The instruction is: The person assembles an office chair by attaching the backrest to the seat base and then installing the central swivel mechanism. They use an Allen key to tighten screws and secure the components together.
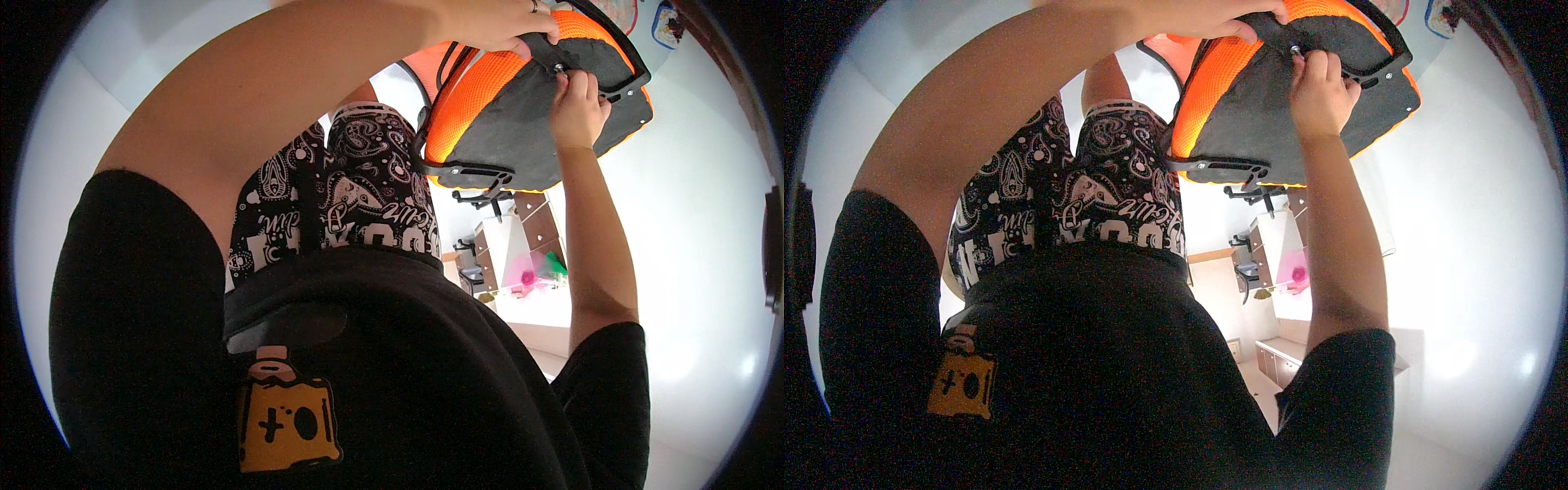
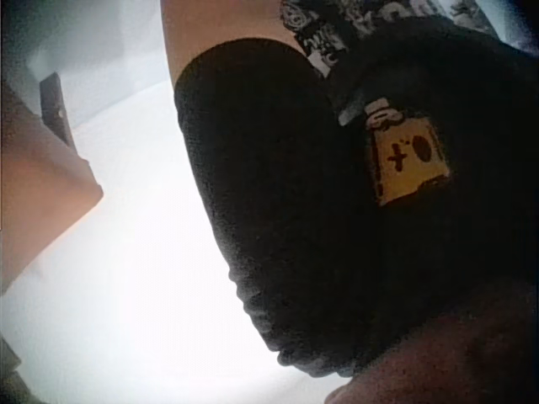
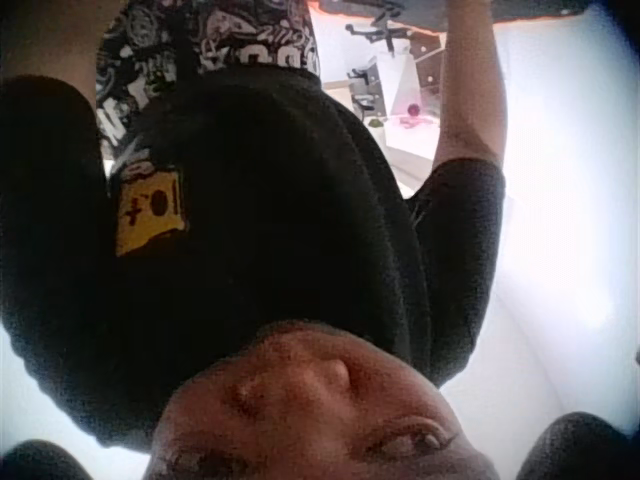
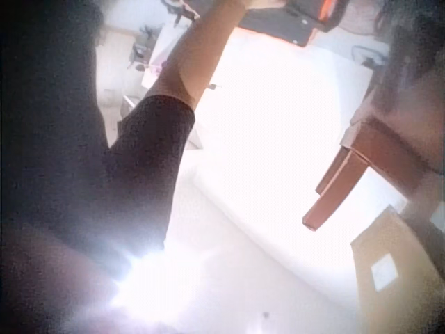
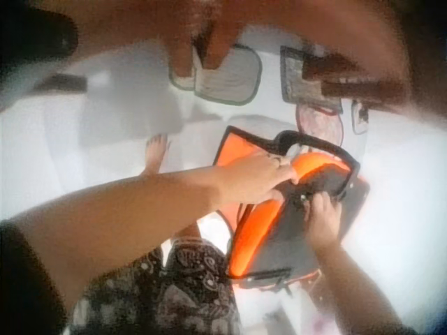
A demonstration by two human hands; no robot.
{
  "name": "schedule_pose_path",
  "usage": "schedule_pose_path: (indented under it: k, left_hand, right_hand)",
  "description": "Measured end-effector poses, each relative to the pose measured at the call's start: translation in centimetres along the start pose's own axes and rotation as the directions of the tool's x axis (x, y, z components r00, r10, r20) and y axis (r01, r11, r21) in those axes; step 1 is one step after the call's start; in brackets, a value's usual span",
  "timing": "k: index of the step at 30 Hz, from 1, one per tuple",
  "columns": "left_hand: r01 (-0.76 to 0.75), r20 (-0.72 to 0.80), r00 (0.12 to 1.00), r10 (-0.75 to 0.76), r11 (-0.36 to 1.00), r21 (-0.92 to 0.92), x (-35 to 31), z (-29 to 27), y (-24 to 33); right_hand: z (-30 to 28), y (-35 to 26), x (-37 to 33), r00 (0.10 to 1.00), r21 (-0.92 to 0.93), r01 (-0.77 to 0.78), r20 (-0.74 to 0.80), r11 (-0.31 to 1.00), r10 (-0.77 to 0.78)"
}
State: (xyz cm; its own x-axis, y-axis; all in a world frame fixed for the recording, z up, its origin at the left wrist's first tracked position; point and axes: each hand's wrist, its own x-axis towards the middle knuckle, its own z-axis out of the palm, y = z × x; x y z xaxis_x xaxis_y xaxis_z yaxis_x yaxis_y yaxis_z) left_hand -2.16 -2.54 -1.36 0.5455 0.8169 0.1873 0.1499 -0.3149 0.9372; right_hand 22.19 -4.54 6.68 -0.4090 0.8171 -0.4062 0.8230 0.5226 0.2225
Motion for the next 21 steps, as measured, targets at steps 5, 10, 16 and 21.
schedule_pose_path:
  k: [5, 10, 16, 21]
  left_hand:
    - [0.115, 0.067, 0.991, -0.112, 0.992, -0.048, 0.2, 1.3, 0.1]
    - [0.136, 0.016, 0.991, -0.135, 0.982, -0.128, 0.3, 3.0, 0.1]
    - [0.282, 0.047, 0.959, -0.278, 0.951, -0.13, -0.1, 5.6, 0.3]
    - [0.373, 0.07, 0.919, -0.388, 0.914, 0.161, 1.6, 7.5, 2.2]
  right_hand:
    - [0.6, -2.8, -0.7, 0.949, -0.067, -0.313, 0.001, 0.947, 0.314]
    - [-0.1, -5.6, -0.4, 0.734, 0.126, -0.678, 0.176, 0.724, 0.656]
    - [-0.8, -10.6, 3.9, -0.005, 0.492, -0.781, 0.611, -0.385, 0.791]
    - [-3.2, -6.5, 5.8, -0.029, 0.188, -0.386, 0.976, -0.903, 0.216]
